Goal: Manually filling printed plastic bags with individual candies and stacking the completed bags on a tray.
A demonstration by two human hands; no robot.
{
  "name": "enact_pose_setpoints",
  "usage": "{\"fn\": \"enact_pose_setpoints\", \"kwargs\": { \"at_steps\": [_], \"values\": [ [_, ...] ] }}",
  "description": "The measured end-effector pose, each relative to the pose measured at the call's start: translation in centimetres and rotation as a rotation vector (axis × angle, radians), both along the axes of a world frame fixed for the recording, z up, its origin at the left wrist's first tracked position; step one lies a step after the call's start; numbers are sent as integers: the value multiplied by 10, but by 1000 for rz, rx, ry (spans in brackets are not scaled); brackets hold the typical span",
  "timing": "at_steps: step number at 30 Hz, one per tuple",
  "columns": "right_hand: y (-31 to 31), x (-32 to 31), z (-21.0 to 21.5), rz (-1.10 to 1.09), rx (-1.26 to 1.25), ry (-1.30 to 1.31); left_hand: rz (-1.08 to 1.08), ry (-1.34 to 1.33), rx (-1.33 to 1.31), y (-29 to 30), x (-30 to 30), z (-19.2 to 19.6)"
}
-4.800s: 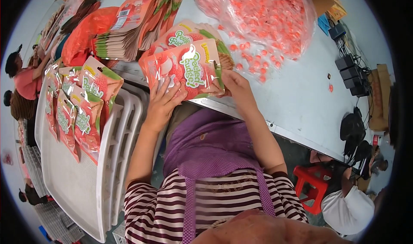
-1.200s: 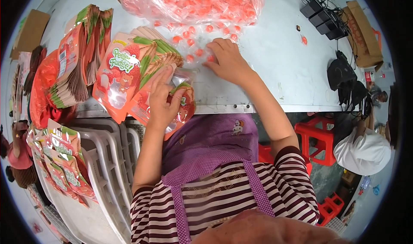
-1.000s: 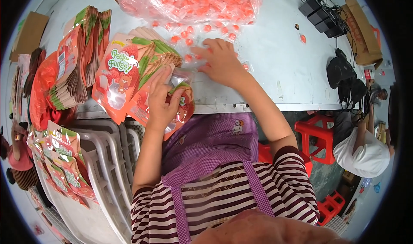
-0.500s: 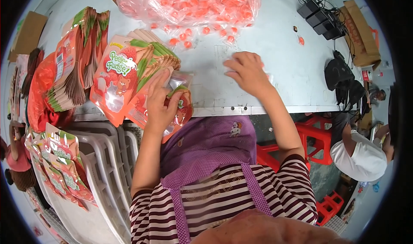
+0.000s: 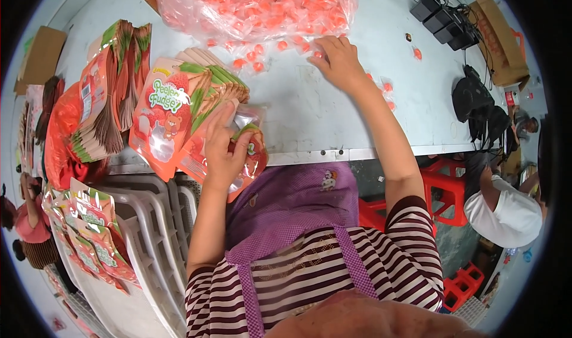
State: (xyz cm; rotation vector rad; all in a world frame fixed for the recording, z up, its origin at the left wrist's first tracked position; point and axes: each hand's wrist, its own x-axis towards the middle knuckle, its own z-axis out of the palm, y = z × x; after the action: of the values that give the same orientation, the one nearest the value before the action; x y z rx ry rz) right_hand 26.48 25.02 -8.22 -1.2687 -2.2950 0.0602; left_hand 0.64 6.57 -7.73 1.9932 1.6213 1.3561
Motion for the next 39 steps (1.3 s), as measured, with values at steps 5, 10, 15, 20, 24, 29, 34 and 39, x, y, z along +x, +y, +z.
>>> {"fn": "enact_pose_setpoints", "kwargs": {
  "at_steps": [5,10,15,20,24,29,34,39],
  "values": [
    [-9,10,17,25,-207,-128,-7,-3,10,0,-1,1],
    [-7,-15,17,7,-155,-23,-25,43,32,1,-3,4],
    [4,-15,8,-10,-150,85,-17,8,5,1,-1,4],
    [-8,-30,6,-44,-18,15,-6,13,-19,0,-1,3],
    [-15,-40,7,-31,-67,-54,-4,37,-1,0,0,4],
    [-14,-37,19,22,-174,-60,2,20,7,1,0,3],
    [-8,-48,18,123,10,5,-10,36,29,1,0,5],
    [-2,-61,-2,106,10,8,-3,27,5,1,0,0]
  ]
}}
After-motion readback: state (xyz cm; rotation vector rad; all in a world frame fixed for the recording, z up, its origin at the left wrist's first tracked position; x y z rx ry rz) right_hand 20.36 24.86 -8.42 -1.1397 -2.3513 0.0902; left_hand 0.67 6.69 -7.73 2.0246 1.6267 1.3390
